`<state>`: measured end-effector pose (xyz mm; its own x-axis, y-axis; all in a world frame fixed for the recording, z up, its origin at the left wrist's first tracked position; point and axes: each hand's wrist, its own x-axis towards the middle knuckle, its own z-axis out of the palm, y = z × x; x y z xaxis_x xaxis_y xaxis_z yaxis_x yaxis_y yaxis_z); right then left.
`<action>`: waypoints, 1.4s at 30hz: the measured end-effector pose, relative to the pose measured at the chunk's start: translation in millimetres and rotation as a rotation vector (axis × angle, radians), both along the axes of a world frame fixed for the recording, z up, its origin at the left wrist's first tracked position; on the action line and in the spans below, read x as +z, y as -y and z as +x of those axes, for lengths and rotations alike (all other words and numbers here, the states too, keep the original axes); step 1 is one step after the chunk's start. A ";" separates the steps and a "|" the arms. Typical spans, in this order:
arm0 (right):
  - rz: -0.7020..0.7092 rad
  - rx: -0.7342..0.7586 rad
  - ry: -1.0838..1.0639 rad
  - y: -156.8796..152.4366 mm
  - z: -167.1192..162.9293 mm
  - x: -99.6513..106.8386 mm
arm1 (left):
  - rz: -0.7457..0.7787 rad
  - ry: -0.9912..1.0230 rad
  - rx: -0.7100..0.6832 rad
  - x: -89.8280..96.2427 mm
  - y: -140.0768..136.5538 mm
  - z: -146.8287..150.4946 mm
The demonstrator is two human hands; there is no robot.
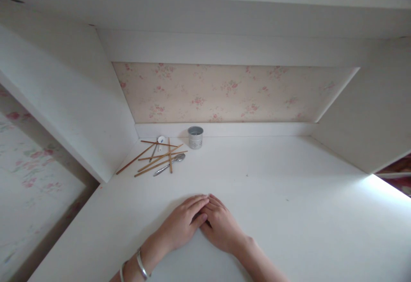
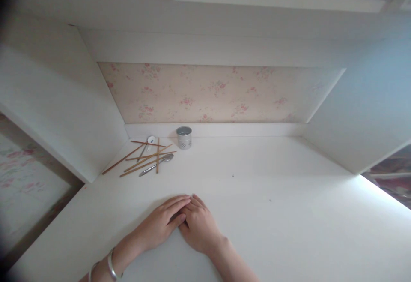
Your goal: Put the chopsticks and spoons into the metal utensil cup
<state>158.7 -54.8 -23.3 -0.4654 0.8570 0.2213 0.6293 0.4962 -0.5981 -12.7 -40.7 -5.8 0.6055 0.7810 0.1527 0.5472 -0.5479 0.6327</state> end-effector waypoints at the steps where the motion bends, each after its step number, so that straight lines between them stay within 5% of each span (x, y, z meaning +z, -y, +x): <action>1: -0.001 0.000 -0.001 0.0 0.0 0.1 | 0.003 -0.003 0.001 0.5 0.0 0.1; 15: 0.022 0.004 0.008 -0.3 0.4 6.0 | 0.025 0.024 0.075 0.1 -16.3 -9.0; 21: 0.018 -0.002 -0.015 -1.2 2.4 6.3 | 0.321 -0.065 0.285 10.8 -93.2 -43.2; 26: 0.026 -0.017 -0.077 -6.7 3.1 3.2 | 0.405 -0.329 0.438 21.5 -172.1 -74.9; 33: 0.072 -0.024 -0.153 -12.1 3.6 3.3 | 0.252 -0.520 0.609 17.5 -228.7 -95.3; 42: 0.090 -0.033 -0.185 -14.2 4.0 -1.0 | -0.094 -0.565 0.667 -0.3 -254.3 -97.7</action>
<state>162.7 -40.6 -24.3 -0.3816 0.8442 0.3765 0.5295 0.5335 -0.6595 -110.3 213.6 -6.1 -0.0164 0.9933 -0.1147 0.9796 0.0390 0.1970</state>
